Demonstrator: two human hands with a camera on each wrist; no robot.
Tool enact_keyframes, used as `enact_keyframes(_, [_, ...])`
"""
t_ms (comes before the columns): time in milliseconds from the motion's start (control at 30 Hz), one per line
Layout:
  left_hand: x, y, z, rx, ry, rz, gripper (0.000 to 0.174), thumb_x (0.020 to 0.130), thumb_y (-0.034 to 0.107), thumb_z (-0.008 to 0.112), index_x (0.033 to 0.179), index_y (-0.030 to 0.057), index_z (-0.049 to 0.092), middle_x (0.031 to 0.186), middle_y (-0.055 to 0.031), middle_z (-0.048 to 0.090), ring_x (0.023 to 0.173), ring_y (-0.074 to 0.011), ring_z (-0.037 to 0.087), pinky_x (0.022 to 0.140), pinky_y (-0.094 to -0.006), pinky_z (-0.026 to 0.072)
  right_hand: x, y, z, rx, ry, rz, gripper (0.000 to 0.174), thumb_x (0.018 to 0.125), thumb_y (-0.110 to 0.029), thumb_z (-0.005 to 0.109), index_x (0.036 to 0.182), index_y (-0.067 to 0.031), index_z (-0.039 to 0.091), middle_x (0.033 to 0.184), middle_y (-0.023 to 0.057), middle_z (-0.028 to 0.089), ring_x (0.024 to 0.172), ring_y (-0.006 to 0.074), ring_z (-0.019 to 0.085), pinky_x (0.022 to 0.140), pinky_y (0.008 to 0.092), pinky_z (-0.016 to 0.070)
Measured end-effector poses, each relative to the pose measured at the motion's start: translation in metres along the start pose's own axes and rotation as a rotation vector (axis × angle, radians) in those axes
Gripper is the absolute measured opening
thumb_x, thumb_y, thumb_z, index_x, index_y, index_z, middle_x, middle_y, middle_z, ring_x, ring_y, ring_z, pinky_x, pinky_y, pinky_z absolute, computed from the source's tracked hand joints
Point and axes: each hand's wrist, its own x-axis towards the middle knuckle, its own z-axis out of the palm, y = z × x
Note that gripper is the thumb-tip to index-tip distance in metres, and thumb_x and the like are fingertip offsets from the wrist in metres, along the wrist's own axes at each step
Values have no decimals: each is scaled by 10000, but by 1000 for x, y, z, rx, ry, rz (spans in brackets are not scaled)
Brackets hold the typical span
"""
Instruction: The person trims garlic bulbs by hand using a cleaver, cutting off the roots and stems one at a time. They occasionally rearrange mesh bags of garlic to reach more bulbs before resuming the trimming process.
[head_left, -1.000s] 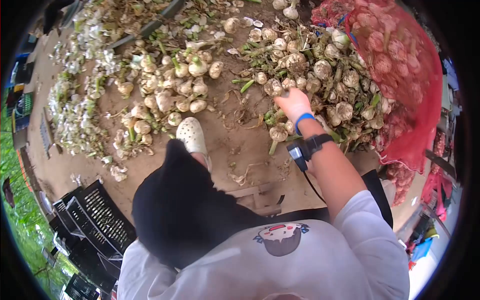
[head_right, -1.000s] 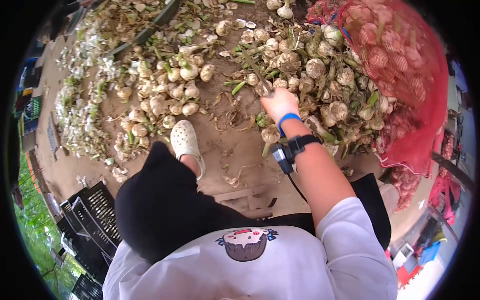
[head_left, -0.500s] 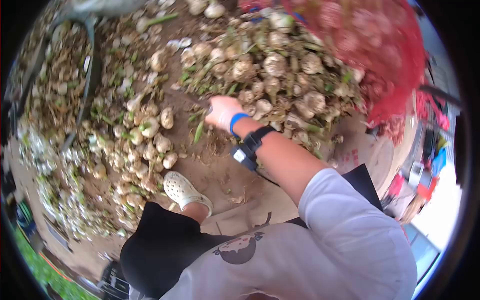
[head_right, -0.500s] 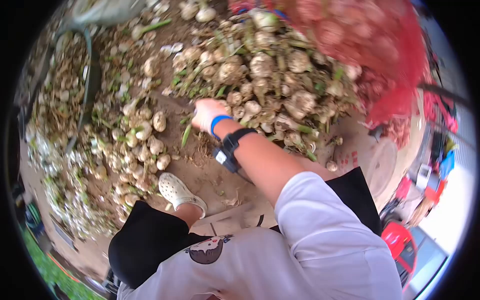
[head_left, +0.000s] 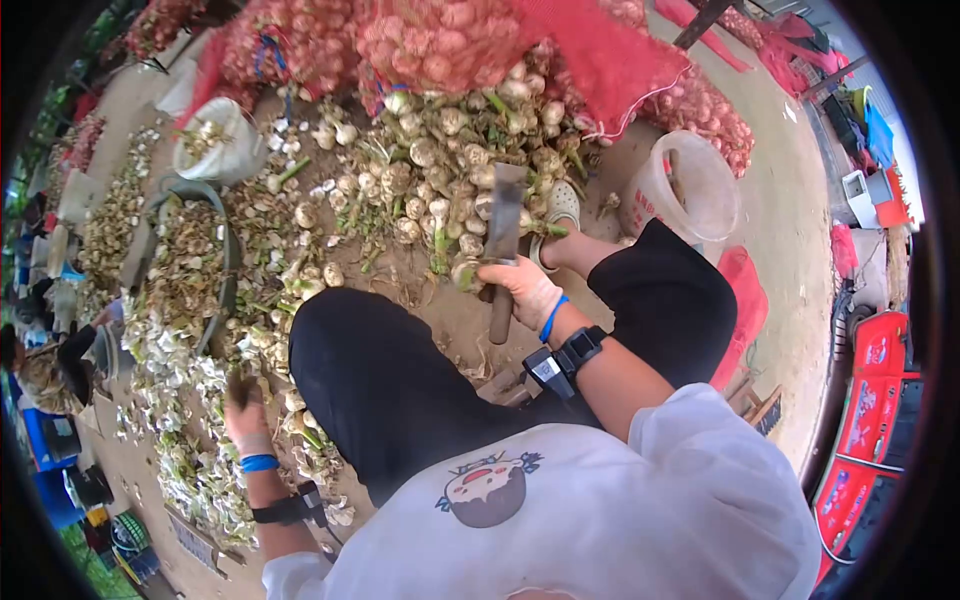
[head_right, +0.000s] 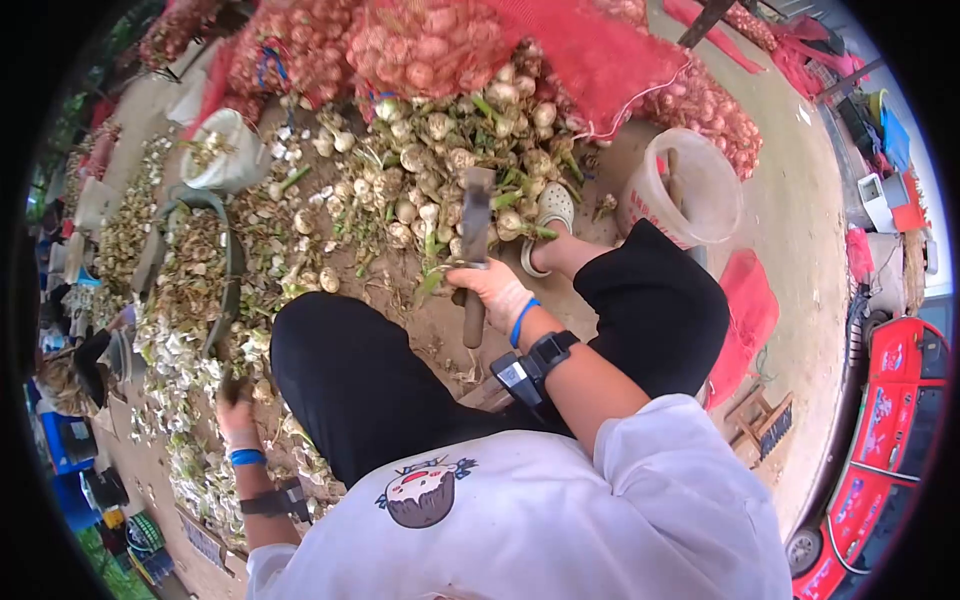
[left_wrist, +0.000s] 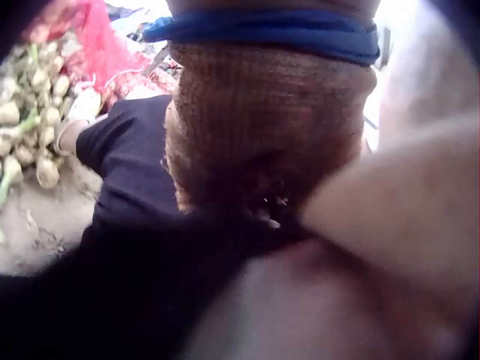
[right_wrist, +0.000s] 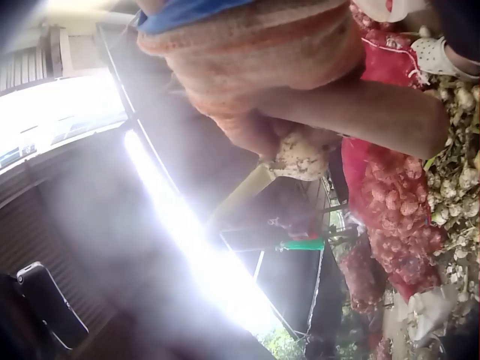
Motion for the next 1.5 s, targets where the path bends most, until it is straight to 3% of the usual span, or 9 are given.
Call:
enact_keyframes(133, [-56, 154, 56, -6, -43, 194, 297, 791, -45, 554, 1086, -21, 546, 972, -96, 592, 861, -162, 584, 787, -280, 487, -47, -47, -10, 122, 30, -224, 217, 715, -96, 644, 904, -9, 583, 767, 55, 603, 653, 148, 567, 580, 274, 462])
enact_keyframes(267, [-123, 254, 182, 400, -861, 304, 411, 717, 164, 606, 1082, -14, 546, 895, -120, 615, 789, -183, 598, 734, -288, 487, -98, -135, -37, -61, 92, -684, 179, 747, -80, 603, 904, 3, 587, 738, 69, 608, 659, 153, 577, 572, 268, 467])
enact_keyframes(567, [-237, 200, 345, 1133, -1533, 1136, 416, 681, 105, 651, 1070, 81, 508, 982, -100, 584, 898, -302, 602, 718, -378, 509, -152, -157, -85, 246, 193, -757, 204, 786, -29, 604, 979, 4, 546, 889, 95, 601, 783, 198, 601, 667, 282, 514])
enact_keyframes(800, [-256, 208, 320, 864, -2146, 646, 346, 736, 274, 595, 1055, 138, 601, 993, -151, 618, 949, -309, 584, 813, -390, 457, -172, -142, -73, 211, 184, -685, 118, 738, -45, 634, 827, -7, 566, 775, 83, 595, 660, 181, 570, 577, 296, 480])
enact_keyframes(933, [-180, 201, 294, 407, -1449, 453, 409, 780, 354, 582, 1087, 83, 564, 962, -119, 616, 857, -241, 604, 784, -364, 470, -170, -132, -45, -210, -107, -781, 115, 686, -79, 630, 760, -6, 580, 948, 72, 629, 785, 124, 564, 692, 245, 446])
enact_keyframes(1000, [-123, 192, 269, -220, -1094, -402, 551, 800, 479, 566, 1159, 65, 509, 994, -75, 591, 871, -207, 586, 785, -363, 468, -148, -121, -39, -602, -186, -674, 149, 680, -116, 645, 763, -14, 574, 976, 52, 627, 773, 125, 548, 686, 272, 453])
enact_keyframes(1300, [-45, 144, 230, -273, -572, 110, 588, 705, 251, 734, 1159, 0, 455, 974, -63, 573, 953, -148, 523, 801, -300, 453, -47, -76, 50, -982, -99, -623, 294, 650, -216, 677, 868, -58, 561, 902, 103, 561, 784, 308, 558, 683, 344, 463])
enact_keyframes(1400, [-9, 124, 221, -1131, -576, -507, 632, 646, 155, 767, 1159, 4, 430, 987, -78, 566, 944, -152, 541, 791, -272, 456, 2, -50, 69, -1370, -199, -800, 321, 635, -214, 667, 899, -75, 548, 903, 103, 553, 790, 320, 562, 686, 371, 476])
enact_keyframes(1500, [17, 118, 208, -230, -363, 64, 580, 604, 140, 776, 1077, 27, 460, 939, -77, 561, 847, -160, 570, 715, -268, 467, 34, -43, 97, -1502, -313, -800, 283, 635, -217, 661, 852, -82, 537, 846, 101, 526, 777, 304, 568, 670, 387, 480])
